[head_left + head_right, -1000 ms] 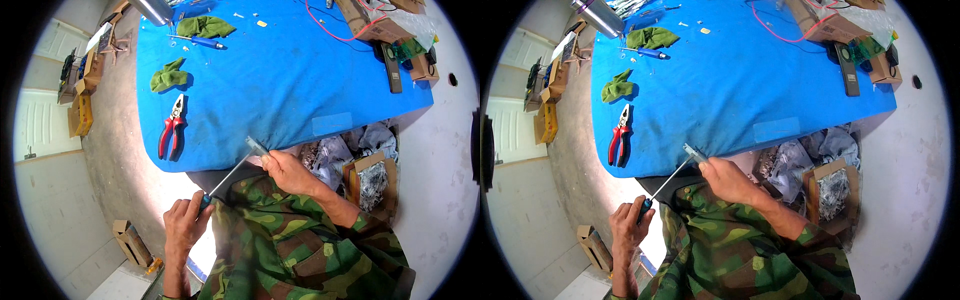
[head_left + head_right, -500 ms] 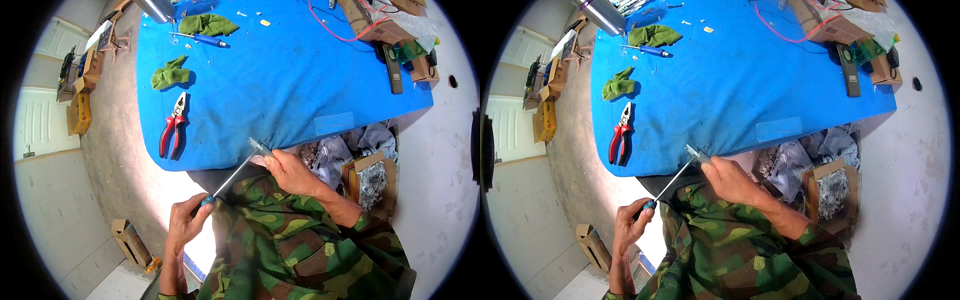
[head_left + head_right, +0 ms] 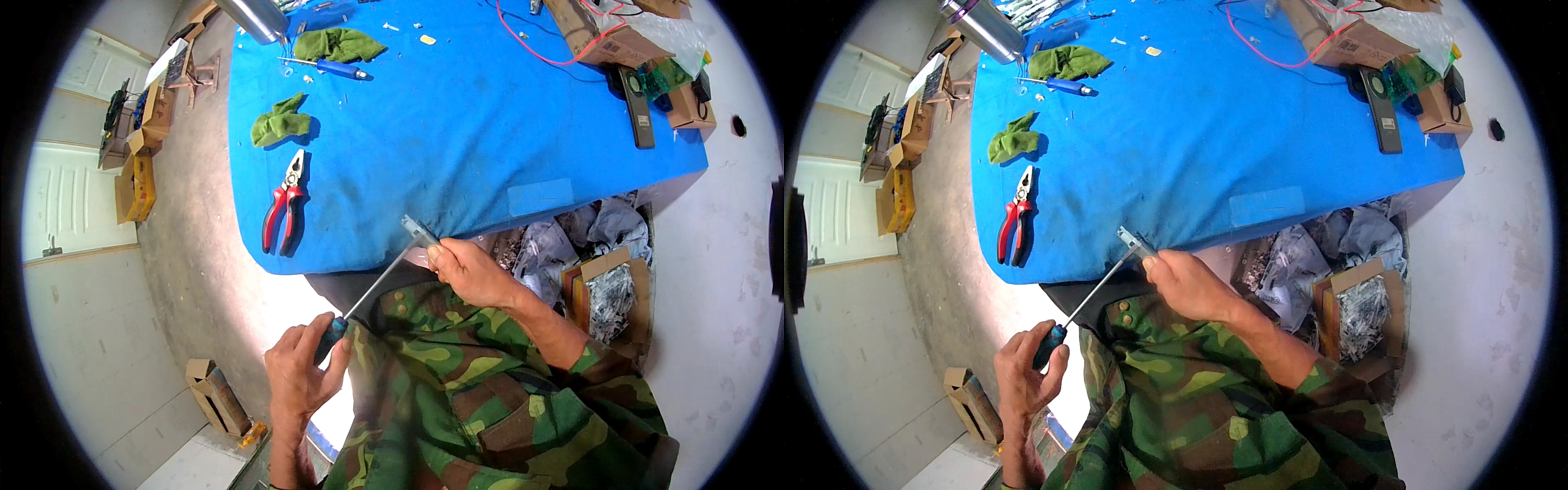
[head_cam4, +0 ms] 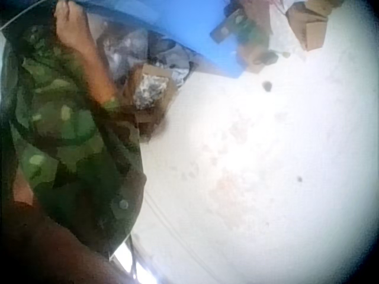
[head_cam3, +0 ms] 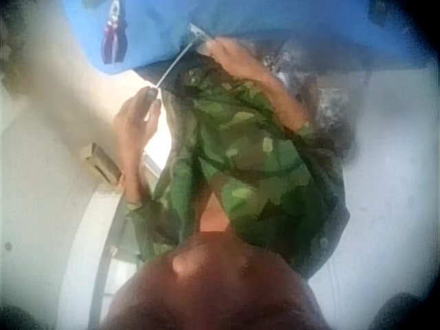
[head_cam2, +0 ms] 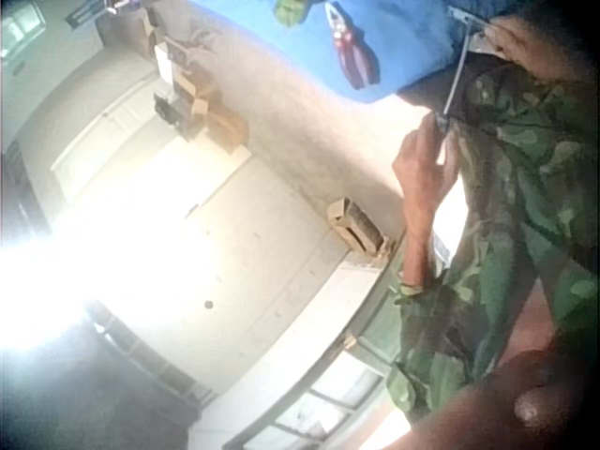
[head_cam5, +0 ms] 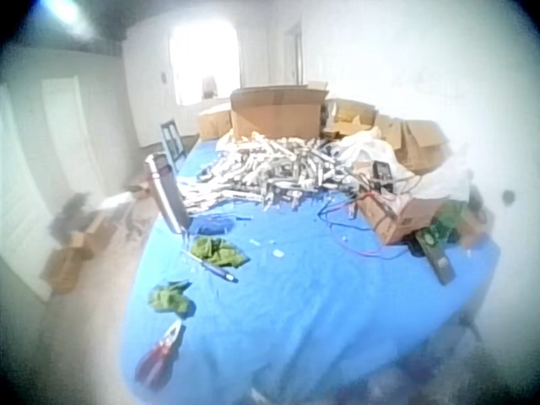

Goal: The person disassembles a small electronic component using a screwdriver, handles internal pieces, and then cleans the casing with a green cloth.

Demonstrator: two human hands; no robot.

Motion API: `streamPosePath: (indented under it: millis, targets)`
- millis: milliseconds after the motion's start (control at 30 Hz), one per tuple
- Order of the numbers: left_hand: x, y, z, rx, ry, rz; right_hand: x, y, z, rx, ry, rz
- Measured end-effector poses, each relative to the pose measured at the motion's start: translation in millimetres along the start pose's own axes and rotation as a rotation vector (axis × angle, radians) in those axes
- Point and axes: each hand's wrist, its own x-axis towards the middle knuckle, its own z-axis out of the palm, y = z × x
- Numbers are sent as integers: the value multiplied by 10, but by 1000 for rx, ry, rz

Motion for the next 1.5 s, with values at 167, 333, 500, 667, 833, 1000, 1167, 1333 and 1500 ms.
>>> streamPosePath:
  millis: [167, 333, 500, 667, 833, 1000, 1167, 1333, 1500]
  targets:
    - [-37, 38, -5, 108, 1, 55, -7, -44, -6, 14, -14, 43]
    - [-74, 29, 26, 145, 10, 71, -5, -13, -5, 13, -15, 9]
    - [-95, 62, 33, 159, -15, 40, -4, -23, -9, 1, -16, 22]
    - [-101, 76, 61, 172, 17, 107, -15, -48, 9, -3, 1, 35]
    - [-151, 84, 35, 146, 7, 74, -10, -66, 1, 61, -27, 121]
    - [-128, 69, 49, 134, 12, 94, -3, -39, 7, 89, -29, 72]
    - [-125, 46, 57, 135, 11, 103, -3, -63, 3, 84, -37, 119]
    - [-120, 48, 67, 171, -6, 99, -8, -91, -2, 37, -17, 91]
    - [-64, 54, 42, 233, -27, 159, -1, -139, -17, -49, -16, 79]
